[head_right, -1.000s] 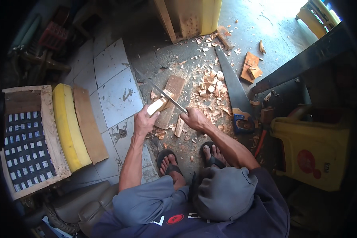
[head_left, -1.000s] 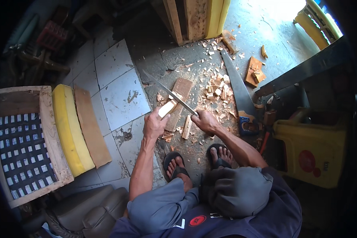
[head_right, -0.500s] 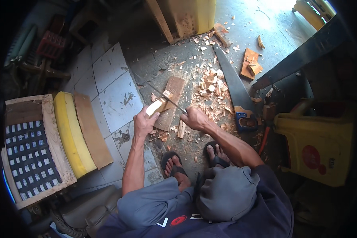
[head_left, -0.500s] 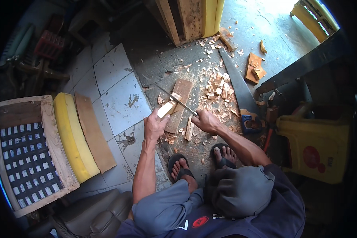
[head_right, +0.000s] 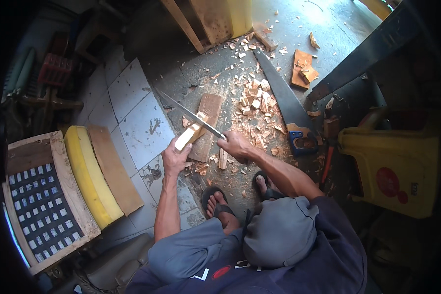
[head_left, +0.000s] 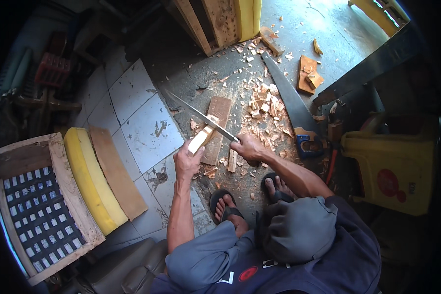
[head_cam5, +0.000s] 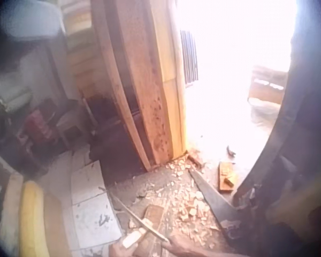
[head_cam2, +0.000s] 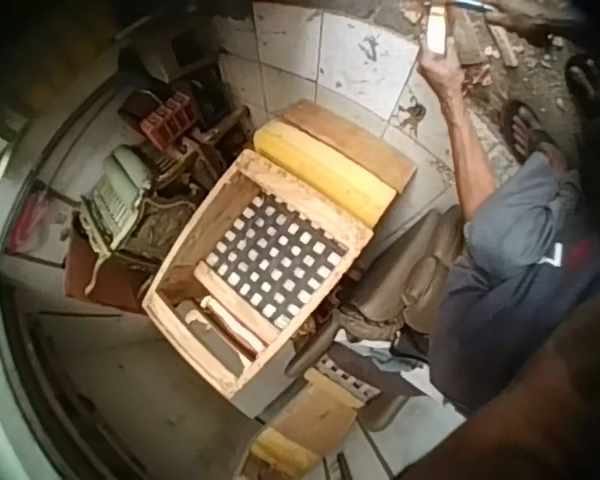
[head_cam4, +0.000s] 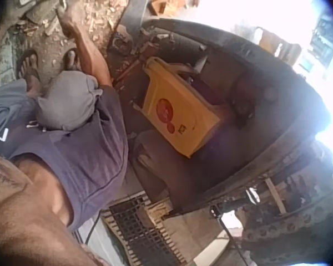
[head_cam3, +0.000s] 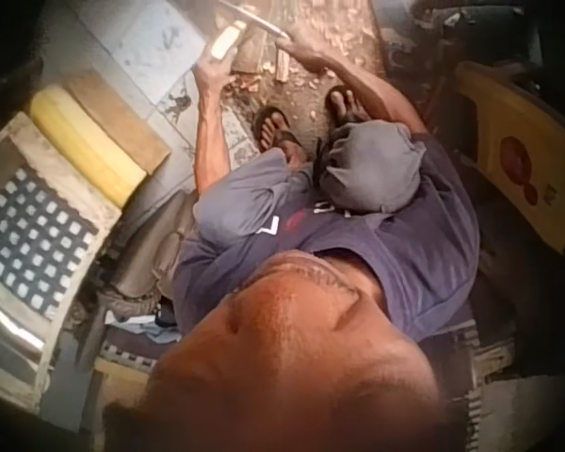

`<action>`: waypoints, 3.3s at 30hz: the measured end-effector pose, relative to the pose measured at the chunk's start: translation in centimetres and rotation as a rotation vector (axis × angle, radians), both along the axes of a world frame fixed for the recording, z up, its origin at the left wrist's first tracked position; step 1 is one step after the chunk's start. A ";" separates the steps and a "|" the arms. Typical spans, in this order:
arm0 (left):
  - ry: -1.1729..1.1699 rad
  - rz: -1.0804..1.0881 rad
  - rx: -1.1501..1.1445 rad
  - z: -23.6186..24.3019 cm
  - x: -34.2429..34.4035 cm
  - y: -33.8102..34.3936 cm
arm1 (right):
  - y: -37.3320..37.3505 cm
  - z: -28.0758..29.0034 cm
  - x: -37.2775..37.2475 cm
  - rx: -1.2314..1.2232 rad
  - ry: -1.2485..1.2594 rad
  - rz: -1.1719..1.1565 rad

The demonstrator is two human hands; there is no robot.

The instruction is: The person whittles a piece of wood using a large blade and a smaller blade, scraping and shaping the wood while sitting on the floor.

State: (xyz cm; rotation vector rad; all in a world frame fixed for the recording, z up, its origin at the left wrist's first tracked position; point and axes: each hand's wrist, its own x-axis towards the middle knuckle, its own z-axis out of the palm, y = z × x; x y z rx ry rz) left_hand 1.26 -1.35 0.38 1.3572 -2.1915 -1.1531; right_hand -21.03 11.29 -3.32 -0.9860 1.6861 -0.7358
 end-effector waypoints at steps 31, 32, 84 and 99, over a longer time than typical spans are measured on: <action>0.124 -0.058 -0.111 -3.2 1.4 -0.2 | 2.0 7.0 3.3 -0.700 0.337 0.074; 0.148 -0.073 -0.151 -3.8 2.0 -1.1 | 1.5 4.4 2.9 -0.799 0.337 0.089; 0.093 0.001 -0.057 -2.1 -1.1 -0.4 | -0.2 5.1 0.5 -0.161 0.255 0.071; 0.101 0.009 -0.038 -1.9 -2.1 -0.7 | -0.8 -1.2 -4.1 -0.019 0.122 0.075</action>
